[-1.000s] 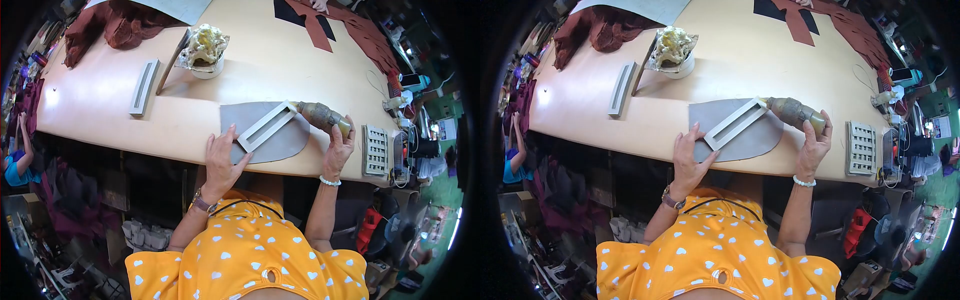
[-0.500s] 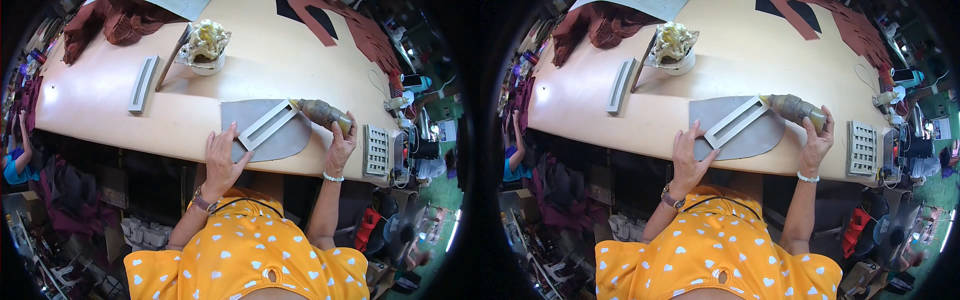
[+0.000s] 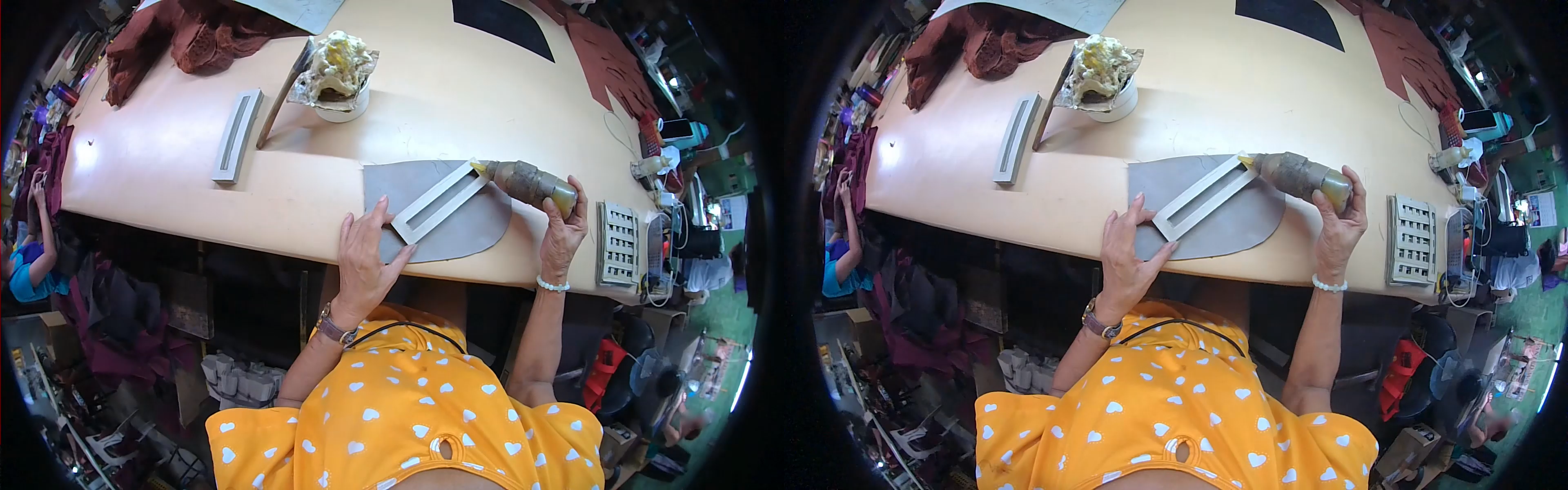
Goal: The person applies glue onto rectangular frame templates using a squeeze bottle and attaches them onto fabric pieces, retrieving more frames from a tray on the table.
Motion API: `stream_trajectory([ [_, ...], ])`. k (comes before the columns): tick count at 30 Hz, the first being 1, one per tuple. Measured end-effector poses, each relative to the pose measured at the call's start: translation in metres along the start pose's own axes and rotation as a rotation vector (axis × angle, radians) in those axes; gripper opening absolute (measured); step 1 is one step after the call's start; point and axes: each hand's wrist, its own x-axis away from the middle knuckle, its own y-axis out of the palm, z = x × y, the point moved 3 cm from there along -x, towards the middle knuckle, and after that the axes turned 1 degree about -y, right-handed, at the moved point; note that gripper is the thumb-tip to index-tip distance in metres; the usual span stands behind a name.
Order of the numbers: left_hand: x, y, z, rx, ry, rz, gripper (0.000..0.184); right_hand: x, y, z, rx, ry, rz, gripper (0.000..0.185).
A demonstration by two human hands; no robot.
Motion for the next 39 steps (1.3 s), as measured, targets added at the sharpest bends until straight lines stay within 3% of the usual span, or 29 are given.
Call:
stream_trajectory([
  [8, 0.0, 0.001, -0.001, 0.003, -0.002, 0.004, 0.081, 0.026, 0.019, -0.01, -0.031, 0.126, -0.026, 0.055],
  [20, -0.002, -0.001, 0.002, 0.032, 0.004, 0.032, 0.087, 0.082, 0.057, -0.017, -0.058, 0.139, -0.16, 0.062],
  [23, -0.002, -0.002, 0.002, 0.053, 0.001, 0.032, 0.089, 0.082, 0.054, -0.018, -0.074, 0.227, -0.136, 0.056],
  [26, -0.003, -0.001, 0.003, 0.051, -0.004, 0.03, 0.09, 0.073, 0.031, -0.009, -0.39, 0.352, -0.045, 0.051],
  [29, -0.004, -0.002, 0.005, 0.018, 0.017, 0.045, 0.09, 0.053, 0.004, -0.01, -0.365, 0.27, 0.175, 0.046],
  [32, -0.004, -0.001, 0.007, 0.0, 0.026, 0.049, 0.089, 0.037, -0.028, -0.001, -0.225, 0.127, 0.248, 0.044],
  [39, -0.003, 0.0, 0.003, -0.019, -0.006, 0.007, 0.09, 0.027, -0.033, 0.003, -0.054, 0.063, 0.224, 0.045],
])
